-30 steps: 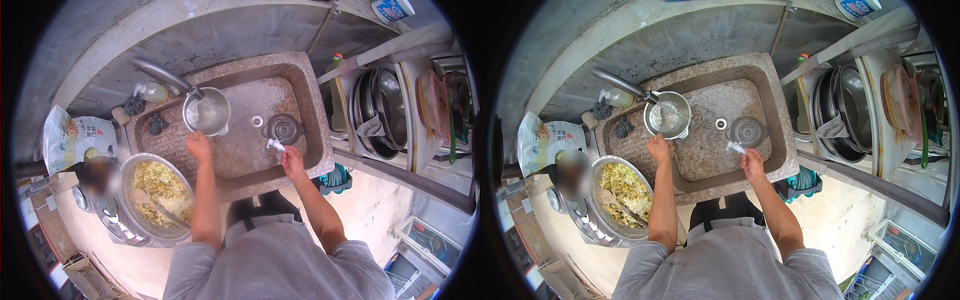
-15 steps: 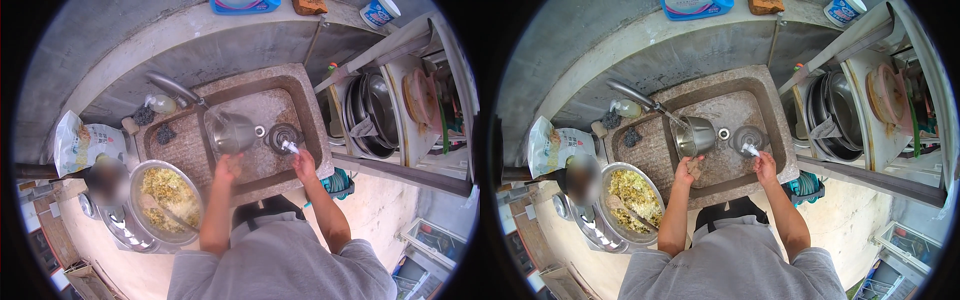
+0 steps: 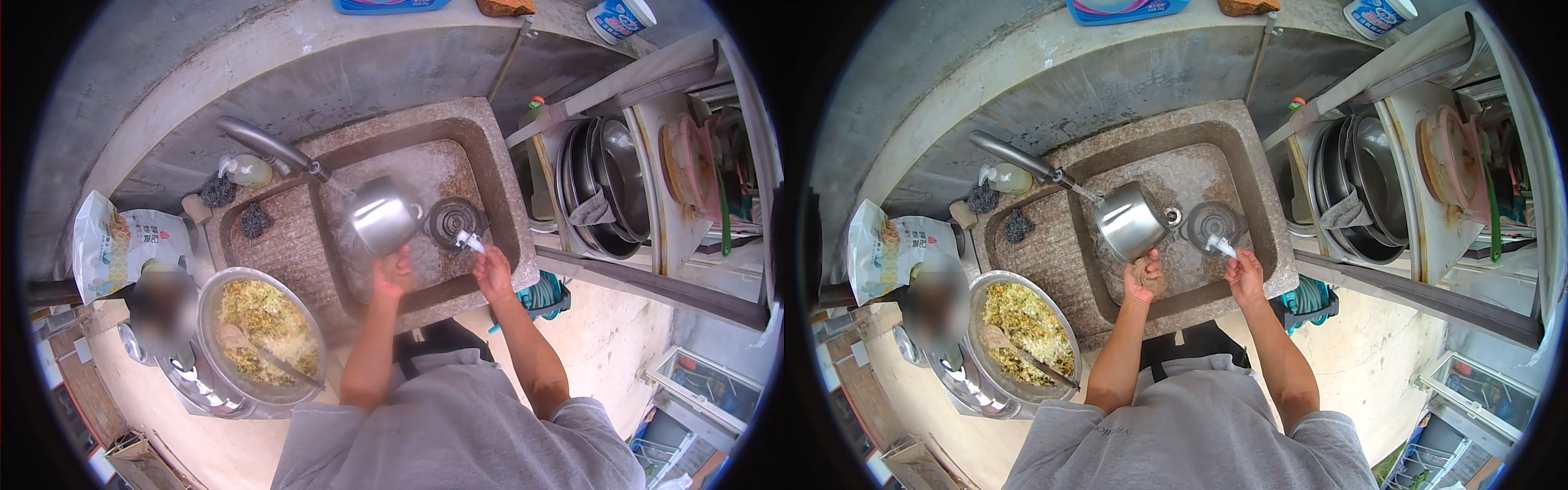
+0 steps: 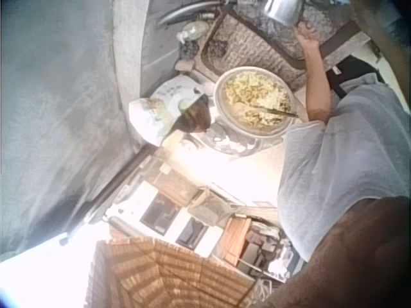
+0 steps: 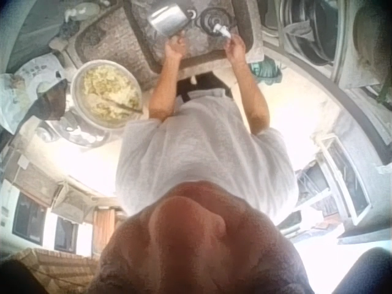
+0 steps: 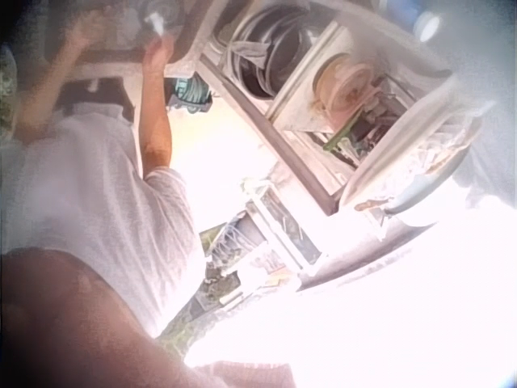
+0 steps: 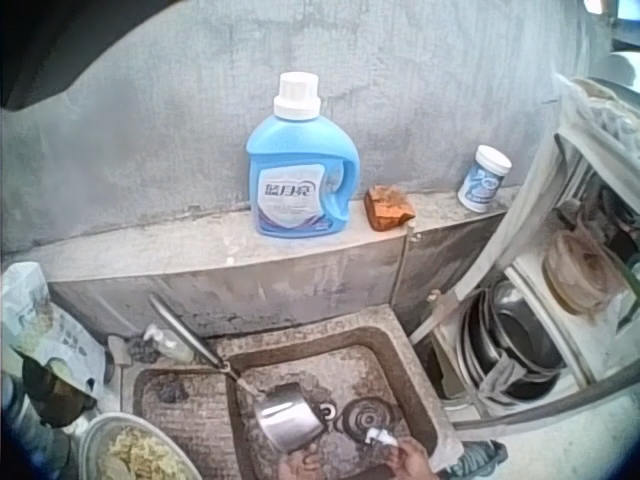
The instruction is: The person mixes ingredients in a large metal bowl using a wooden spoon, pours liquid from a small pot into the bowl, and adds a powdered substance from a green packet. They also wash the small pot and a lid under a running tap in a stone sink.
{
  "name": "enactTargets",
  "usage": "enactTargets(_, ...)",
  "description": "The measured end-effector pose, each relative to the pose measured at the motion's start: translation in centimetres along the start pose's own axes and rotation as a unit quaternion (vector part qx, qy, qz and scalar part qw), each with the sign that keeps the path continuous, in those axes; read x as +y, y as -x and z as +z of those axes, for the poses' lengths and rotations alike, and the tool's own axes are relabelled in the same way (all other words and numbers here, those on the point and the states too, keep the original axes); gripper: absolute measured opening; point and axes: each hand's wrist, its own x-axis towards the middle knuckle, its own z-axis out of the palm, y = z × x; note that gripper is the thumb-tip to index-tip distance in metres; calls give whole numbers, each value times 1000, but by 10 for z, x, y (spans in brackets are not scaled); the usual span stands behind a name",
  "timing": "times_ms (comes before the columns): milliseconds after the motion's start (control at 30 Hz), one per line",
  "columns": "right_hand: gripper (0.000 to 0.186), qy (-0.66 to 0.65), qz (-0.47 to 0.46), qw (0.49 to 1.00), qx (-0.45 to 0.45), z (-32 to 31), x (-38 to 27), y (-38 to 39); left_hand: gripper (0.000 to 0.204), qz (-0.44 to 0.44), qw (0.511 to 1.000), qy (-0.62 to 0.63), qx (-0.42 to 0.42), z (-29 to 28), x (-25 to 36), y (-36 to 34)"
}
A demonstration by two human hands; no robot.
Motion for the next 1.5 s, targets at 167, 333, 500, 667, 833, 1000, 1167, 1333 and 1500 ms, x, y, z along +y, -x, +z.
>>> enactTargets(167, 8, 0, 2, 1000, 6, -3, 3, -2, 48, 38, 999, 30, -8, 19, 26, -24)
enactTargets(333, 8, -1, 5, 1000, 10, -12, 6, -4, 41, 68, 989, 84, -100, 45, 38, -46)
enactTargets(500, 7, -7, 10, 1000, 6, -12, 11, -3, 40, 80, 981, 80, -160, 48, 40, -44)
enactTargets(667, 6, -19, 1, 1000, 11, -27, 7, -5, 48, 33, 995, -75, 53, 41, 21, -8)
enactTargets(833, 6, -28, 16, 999, 3, -20, 12, -8, 43, -44, 975, -177, 124, 49, 54, 24)
enactTargets(1000, 8, -31, 2, 999, 18, -34, 2, -7, 18, 147, 760, -533, 341, 122, 36, 23)
enactTargets(1167, 9, -35, 8, 999, 23, -29, 1, -7, 30, 271, 492, -772, 298, 100, 50, 48)
enactTargets(1333, 9, -31, 10, 999, 22, -34, 0, -12, 26, 282, 315, -866, 267, 151, 62, 19)
enactTargets(1500, 8, -31, 13, 999, 19, -34, -3, -17, 18, 332, 216, -885, 245, 162, 71, 33)
